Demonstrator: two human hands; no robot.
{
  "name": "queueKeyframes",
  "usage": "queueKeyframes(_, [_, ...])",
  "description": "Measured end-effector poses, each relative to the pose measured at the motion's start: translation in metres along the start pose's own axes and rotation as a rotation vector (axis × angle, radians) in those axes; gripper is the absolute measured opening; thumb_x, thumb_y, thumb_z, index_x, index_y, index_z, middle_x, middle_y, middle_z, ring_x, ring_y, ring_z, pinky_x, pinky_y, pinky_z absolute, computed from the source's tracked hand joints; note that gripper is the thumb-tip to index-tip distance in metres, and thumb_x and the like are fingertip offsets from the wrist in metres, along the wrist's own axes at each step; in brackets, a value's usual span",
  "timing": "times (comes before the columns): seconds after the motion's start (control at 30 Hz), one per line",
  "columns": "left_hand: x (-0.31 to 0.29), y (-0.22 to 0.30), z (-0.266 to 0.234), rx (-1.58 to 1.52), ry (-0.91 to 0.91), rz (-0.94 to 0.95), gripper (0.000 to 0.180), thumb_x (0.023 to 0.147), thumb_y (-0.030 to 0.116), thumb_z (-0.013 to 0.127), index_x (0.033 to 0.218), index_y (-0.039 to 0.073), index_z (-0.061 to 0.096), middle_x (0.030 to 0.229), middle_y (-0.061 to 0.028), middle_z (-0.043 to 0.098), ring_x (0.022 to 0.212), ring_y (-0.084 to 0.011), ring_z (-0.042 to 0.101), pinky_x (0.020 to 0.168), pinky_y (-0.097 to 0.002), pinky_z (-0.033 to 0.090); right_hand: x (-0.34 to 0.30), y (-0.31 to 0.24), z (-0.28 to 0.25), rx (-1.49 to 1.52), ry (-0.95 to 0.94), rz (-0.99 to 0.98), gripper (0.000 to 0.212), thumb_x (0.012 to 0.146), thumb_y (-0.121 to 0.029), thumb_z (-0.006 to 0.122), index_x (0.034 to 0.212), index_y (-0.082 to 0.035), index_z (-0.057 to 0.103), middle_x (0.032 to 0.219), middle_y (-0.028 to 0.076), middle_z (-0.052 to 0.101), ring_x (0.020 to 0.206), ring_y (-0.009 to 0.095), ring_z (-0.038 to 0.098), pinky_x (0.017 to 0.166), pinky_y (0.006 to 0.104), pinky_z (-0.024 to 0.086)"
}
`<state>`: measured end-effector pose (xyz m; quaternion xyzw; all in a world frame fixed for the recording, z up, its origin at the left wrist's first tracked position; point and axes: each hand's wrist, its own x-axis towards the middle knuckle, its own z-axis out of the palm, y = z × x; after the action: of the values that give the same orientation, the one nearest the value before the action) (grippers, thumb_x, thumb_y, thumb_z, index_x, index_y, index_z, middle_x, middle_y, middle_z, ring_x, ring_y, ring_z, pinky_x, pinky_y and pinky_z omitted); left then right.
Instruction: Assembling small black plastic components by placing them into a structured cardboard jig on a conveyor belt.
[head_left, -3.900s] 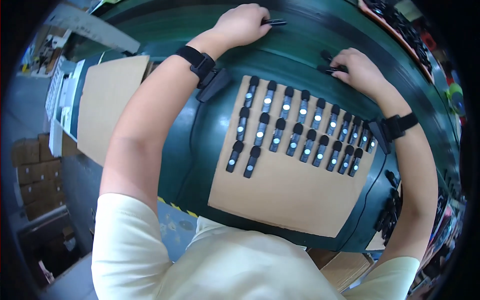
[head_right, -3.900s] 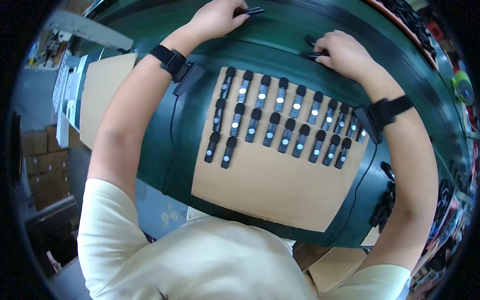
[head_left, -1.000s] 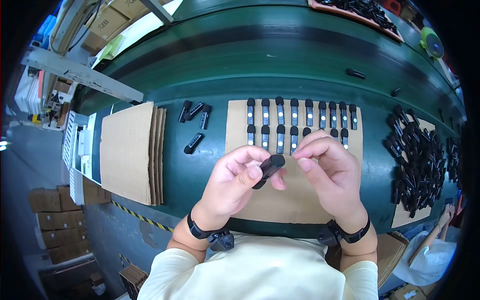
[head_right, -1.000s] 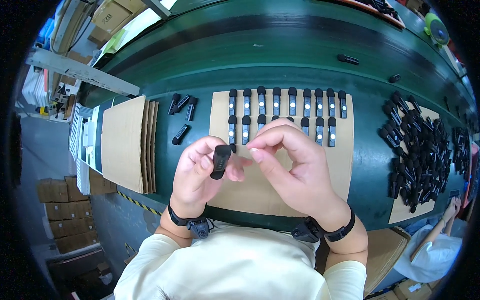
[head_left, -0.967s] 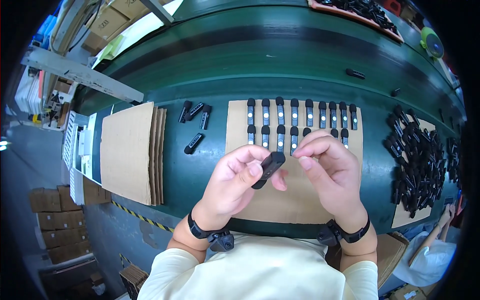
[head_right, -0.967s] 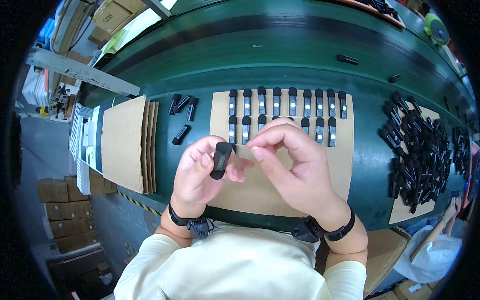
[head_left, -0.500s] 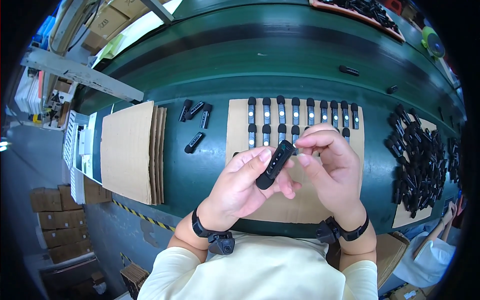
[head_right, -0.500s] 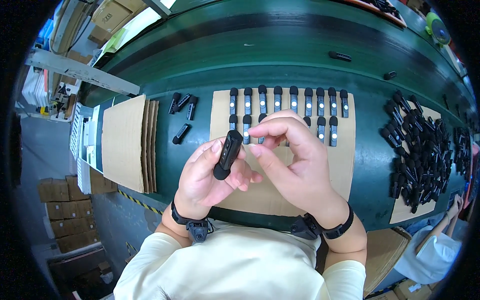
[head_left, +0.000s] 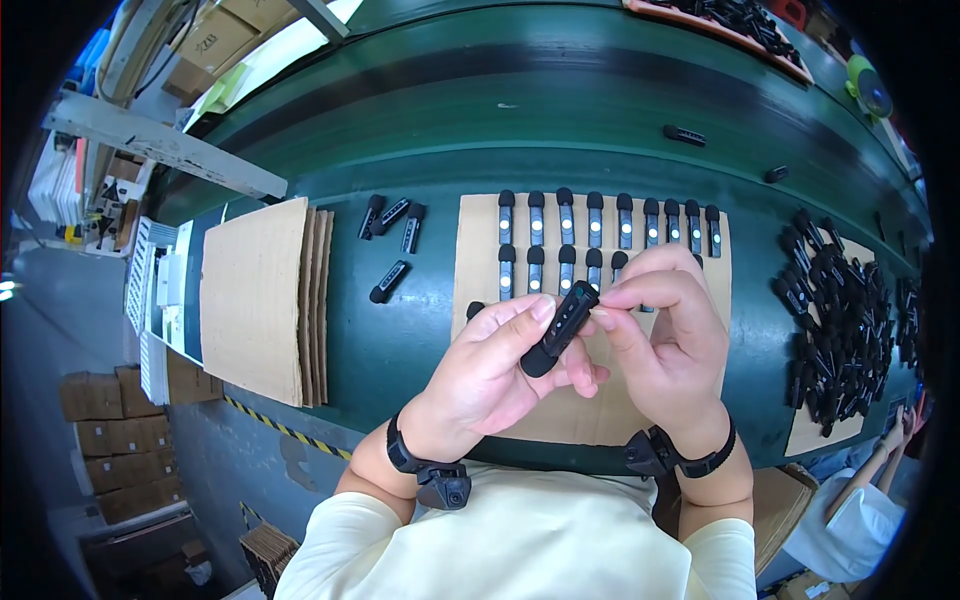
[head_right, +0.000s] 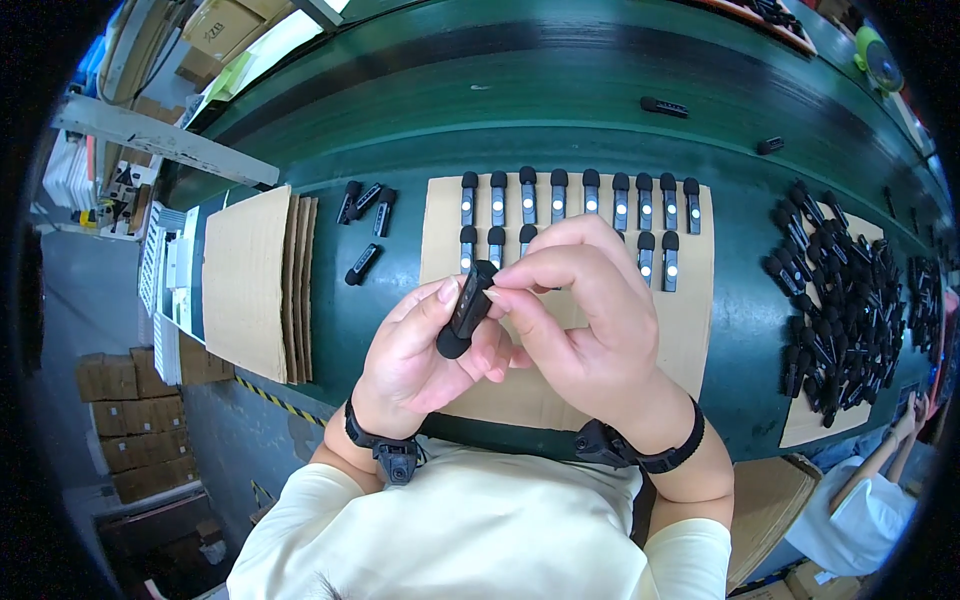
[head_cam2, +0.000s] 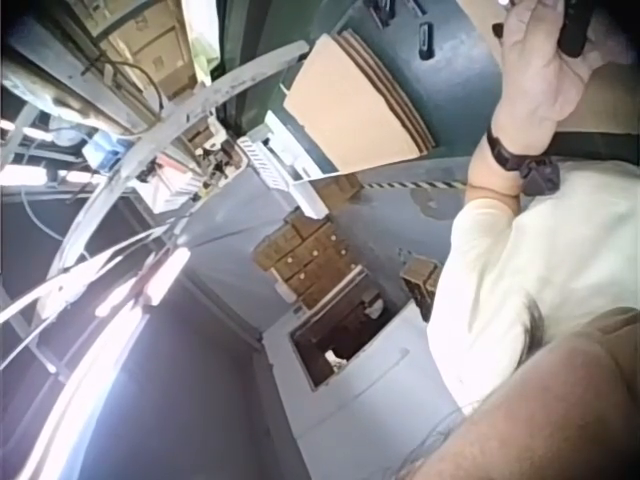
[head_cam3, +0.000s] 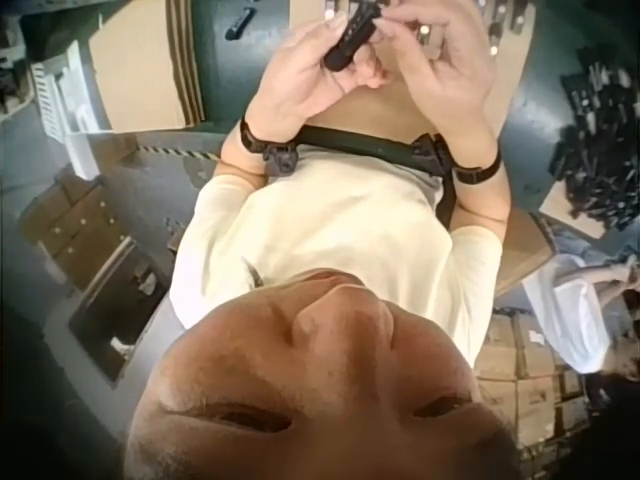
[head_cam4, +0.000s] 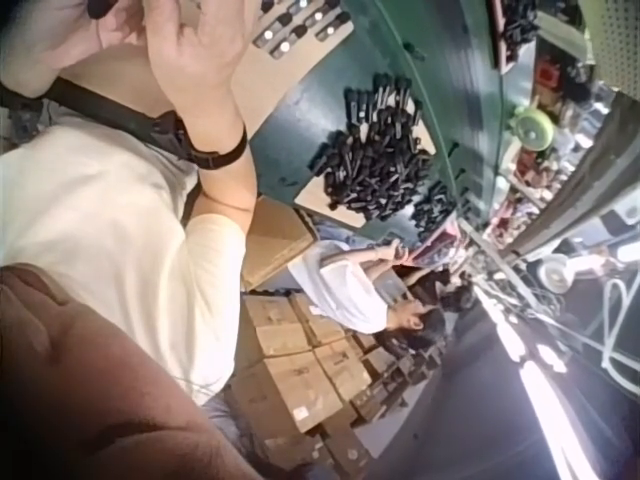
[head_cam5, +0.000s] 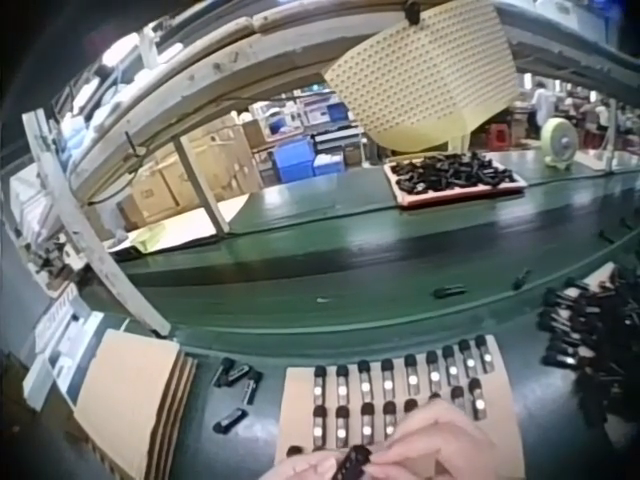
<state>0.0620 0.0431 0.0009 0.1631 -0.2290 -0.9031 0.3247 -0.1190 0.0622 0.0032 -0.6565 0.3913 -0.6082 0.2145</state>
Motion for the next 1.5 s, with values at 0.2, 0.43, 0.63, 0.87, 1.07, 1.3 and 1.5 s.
queueKeyframes(0.2, [0.0,0.003,0.0,0.06,0.009,-0.001,0.038,0.105,0.031,0.043,0.112,-0.003,0.058,0.085,-0.0158,0.068,0.083,-0.026,0.068,0.088,-0.0387,0.05,0.002,-0.002,-0.001,-0.043,-0.025,0.003,0.016,0.08,0.003,0.071,0.093,-0.002,0.062,0.088,0.009,0.057,0.078,0.018,0.056,0.064,0.0275,0.047])
queueKeyframes(0.43, [0.003,-0.001,-0.003,0.044,0.04,0.008,0.038,0.105,0.032,0.044,0.111,-0.003,0.059,0.085,-0.0152,0.069,0.082,-0.0258,0.068,0.086,-0.0362,0.051,0.002,-0.003,-0.004,0.099,-0.128,0.234,0.008,0.095,-0.009,0.059,0.096,-0.003,0.054,0.09,0.004,0.048,0.082,0.016,0.046,0.075,0.0262,0.039])
queueKeyframes(0.63, [0.005,-0.002,-0.004,0.003,0.018,-0.014,0.037,0.105,0.03,0.043,0.111,-0.003,0.058,0.083,-0.0156,0.069,0.081,-0.0259,0.068,0.089,-0.0392,0.051,0.001,0.007,-0.011,0.558,0.104,0.332,0.009,0.098,-0.012,0.057,0.1,-0.004,0.053,0.089,0.002,0.048,0.078,0.013,0.045,0.074,0.0254,0.038])
queueKeyframes(0.87, [0.006,-0.005,-0.007,-0.189,-0.035,-0.07,0.037,0.107,0.029,0.036,0.11,-0.001,0.057,0.079,-0.0177,0.068,0.077,-0.0288,0.069,0.093,-0.0468,0.05,0.0,0.008,-0.014,0.893,0.253,0.427,0.02,0.101,-0.021,0.055,0.101,-0.002,0.058,0.086,0.002,0.053,0.077,0.011,0.047,0.072,0.0264,0.041])
queueKeyframes(1.07, [0.006,-0.005,-0.007,-0.363,-0.087,-0.148,0.04,0.107,0.029,0.029,0.111,-0.001,0.055,0.076,-0.0187,0.067,0.072,-0.0308,0.069,0.094,-0.0492,0.049,-0.002,0.003,-0.012,0.797,0.3,0.556,0.033,0.105,-0.028,0.045,0.106,0.001,0.062,0.084,0.002,0.051,0.071,0.011,0.042,0.068,0.0257,0.036])
queueKeyframes(1.3, [0.007,-0.007,-0.008,-0.447,-0.14,-0.176,0.039,0.107,0.029,0.03,0.111,0.0,0.055,0.074,-0.0176,0.066,0.071,-0.0303,0.069,0.092,-0.0486,0.049,-0.009,0.008,-0.014,0.782,0.218,0.573,0.032,0.102,-0.022,0.052,0.116,0.003,0.065,0.09,0.003,0.059,0.076,0.009,0.05,0.071,0.0225,0.041])
queueKeyframes(1.5, [0.002,-0.006,-0.014,0.108,-0.124,0.041,0.025,0.104,0.02,0.045,0.111,-0.001,0.057,0.09,-0.013,0.067,0.082,-0.0218,0.067,0.09,-0.0386,0.05,-0.015,0.008,-0.007,0.406,-0.021,0.505,0.034,0.092,-0.019,0.067,0.117,0.003,0.06,0.094,0.004,0.055,0.078,0.011,0.051,0.073,0.0241,0.042])
